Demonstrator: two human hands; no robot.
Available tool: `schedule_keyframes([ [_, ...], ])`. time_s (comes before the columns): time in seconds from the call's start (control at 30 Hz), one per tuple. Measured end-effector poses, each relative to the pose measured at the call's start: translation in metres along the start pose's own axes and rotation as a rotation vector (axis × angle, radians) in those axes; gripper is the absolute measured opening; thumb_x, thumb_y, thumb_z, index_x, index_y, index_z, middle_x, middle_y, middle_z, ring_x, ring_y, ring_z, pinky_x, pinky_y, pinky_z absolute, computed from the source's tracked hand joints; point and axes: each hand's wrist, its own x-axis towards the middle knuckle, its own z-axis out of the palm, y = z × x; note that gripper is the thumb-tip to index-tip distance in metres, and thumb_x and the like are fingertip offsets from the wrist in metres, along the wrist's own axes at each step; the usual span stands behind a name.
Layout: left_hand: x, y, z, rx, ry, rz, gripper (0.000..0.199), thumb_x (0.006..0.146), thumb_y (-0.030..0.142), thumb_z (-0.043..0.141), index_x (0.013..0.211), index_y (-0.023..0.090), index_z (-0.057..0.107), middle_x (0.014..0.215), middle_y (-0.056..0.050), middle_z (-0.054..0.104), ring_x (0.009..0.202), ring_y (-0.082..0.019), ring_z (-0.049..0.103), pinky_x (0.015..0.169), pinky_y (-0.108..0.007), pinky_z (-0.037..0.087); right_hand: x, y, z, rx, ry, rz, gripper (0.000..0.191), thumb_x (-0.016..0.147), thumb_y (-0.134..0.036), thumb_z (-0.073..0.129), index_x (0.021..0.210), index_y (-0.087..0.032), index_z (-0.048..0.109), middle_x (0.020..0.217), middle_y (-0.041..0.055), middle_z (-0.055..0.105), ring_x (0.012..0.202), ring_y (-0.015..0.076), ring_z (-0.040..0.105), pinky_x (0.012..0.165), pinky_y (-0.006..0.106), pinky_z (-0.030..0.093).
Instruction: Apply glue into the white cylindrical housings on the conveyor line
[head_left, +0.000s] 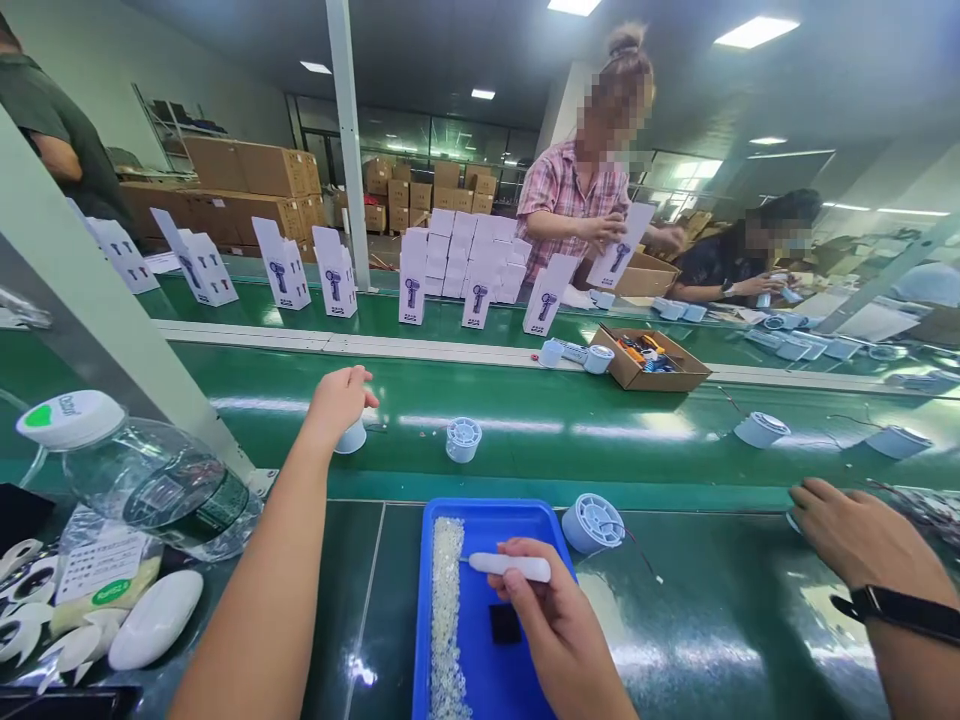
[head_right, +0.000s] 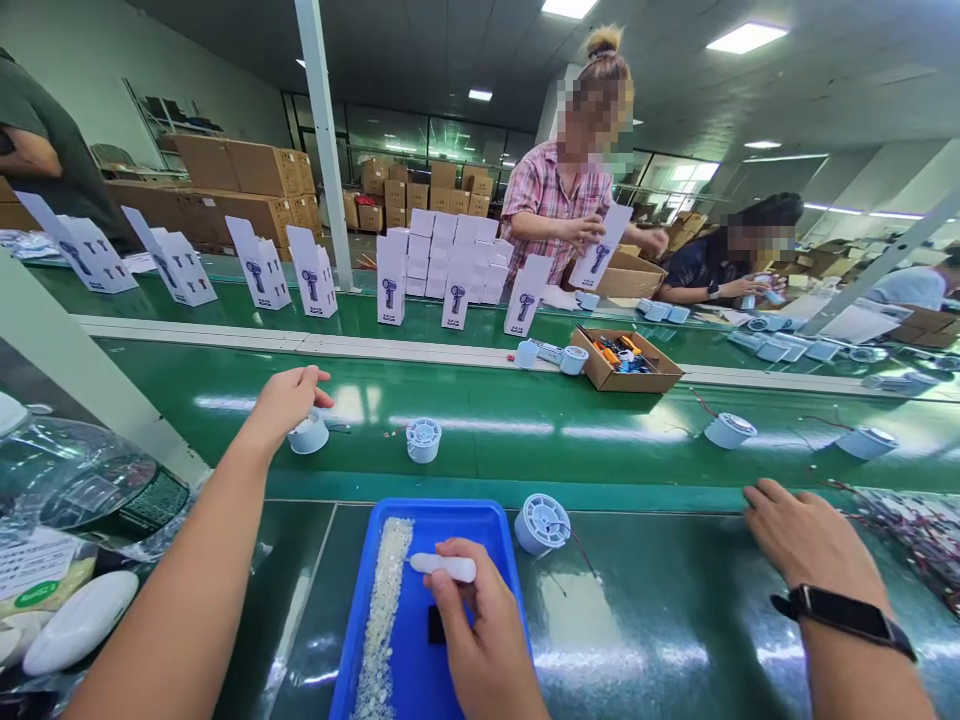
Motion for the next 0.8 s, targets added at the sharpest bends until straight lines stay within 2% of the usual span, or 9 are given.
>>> schedule_keyframes([
  [0.13,0.003,-0.002,0.006,-0.040,0.004,0.025,0.042,0.088,0.044,0.031,0.084,0.018,0.063,0.077,-0.008,0.070,0.073,-0.021,0.062,0.057,-0.029,0.041,-0.003,0.000,-0.001,-0.110,0.050,-0.066,0.028,0.090,-0.044,0.051,0.108,-0.023,0.057,0.108,0.0069,0.062,0.089,0.0194,0.065,0.080,0.027,0.052],
  [0.23,0.003,0.000,0.009,-0.005,-0.009,0.040,0.049,0.087,0.049,0.029,0.075,0.018,0.065,0.084,-0.009,0.069,0.081,-0.024,0.062,0.067,-0.032,0.044,-0.004,-0.007,-0.005,-0.294,0.126,-0.179,0.021,0.091,-0.041,0.050,0.098,-0.022,0.058,0.092,0.0039,0.063,0.079,0.0169,0.062,0.070,0.024,0.049],
  [0.3,0.002,0.001,0.011,0.150,-0.068,0.046,0.057,0.088,0.051,0.021,0.079,0.020,0.069,0.089,-0.009,0.068,0.092,-0.027,0.060,0.077,-0.035,0.044,-0.002,-0.017,-0.010,-0.408,0.127,-0.242,0.018,0.092,-0.038,0.049,0.089,-0.022,0.056,0.077,0.0001,0.059,0.067,0.0141,0.056,0.062,0.022,0.045],
  [0.37,0.001,0.001,0.014,0.342,-0.151,0.063,0.057,0.088,0.051,0.020,0.094,0.023,0.070,0.100,-0.009,0.066,0.106,-0.030,0.054,0.088,-0.039,0.041,0.001,-0.025,-0.015,-0.462,0.081,-0.290,0.019,0.092,-0.037,0.047,0.084,-0.022,0.054,0.070,-0.0018,0.055,0.061,0.0126,0.052,0.058,0.021,0.042],
  [0.43,-0.001,-0.003,0.019,0.463,-0.212,0.072,0.048,0.082,0.053,0.036,0.107,0.025,0.066,0.116,-0.011,0.060,0.117,-0.034,0.046,0.096,-0.043,0.036,0.005,-0.030,-0.021,-0.453,0.063,-0.309,0.019,0.093,-0.037,0.046,0.086,-0.021,0.054,0.070,-0.0022,0.055,0.059,0.0120,0.051,0.057,0.021,0.043],
  [0.5,-0.002,-0.007,0.025,0.508,-0.238,0.044,0.049,0.072,0.052,0.055,0.111,0.024,0.065,0.127,-0.014,0.052,0.122,-0.039,0.039,0.099,-0.048,0.032,0.004,-0.029,-0.028,-0.414,0.096,-0.294,0.020,0.094,-0.038,0.044,0.093,-0.021,0.054,0.072,-0.0017,0.056,0.060,0.0123,0.053,0.058,0.021,0.045],
  [0.63,-0.001,-0.014,0.030,0.569,-0.237,-0.053,0.044,0.070,0.038,0.061,0.112,0.025,0.063,0.133,-0.017,0.043,0.125,-0.043,0.032,0.098,-0.060,0.028,-0.011,-0.016,-0.037,-0.349,0.257,-0.239,0.025,0.095,-0.042,0.041,0.104,-0.022,0.054,0.082,0.0009,0.059,0.068,0.0140,0.056,0.063,0.023,0.047],
  [0.7,0.002,-0.016,0.028,0.561,-0.260,-0.095,0.043,0.071,0.032,0.060,0.113,0.025,0.061,0.130,-0.018,0.045,0.121,-0.043,0.039,0.093,-0.058,0.035,-0.022,-0.011,-0.039,-0.320,0.342,-0.200,0.027,0.094,-0.046,0.042,0.103,-0.023,0.054,0.083,0.0011,0.058,0.069,0.0143,0.055,0.064,0.024,0.046],
  [0.8,0.004,-0.014,0.025,0.519,-0.295,-0.087,0.047,0.071,0.029,0.061,0.117,0.020,0.056,0.122,-0.017,0.051,0.111,-0.035,0.050,0.088,-0.043,0.043,-0.036,-0.010,-0.038,-0.287,0.441,-0.141,0.029,0.093,-0.050,0.044,0.098,-0.024,0.054,0.079,-0.0005,0.054,0.066,0.0138,0.049,0.062,0.023,0.042],
])
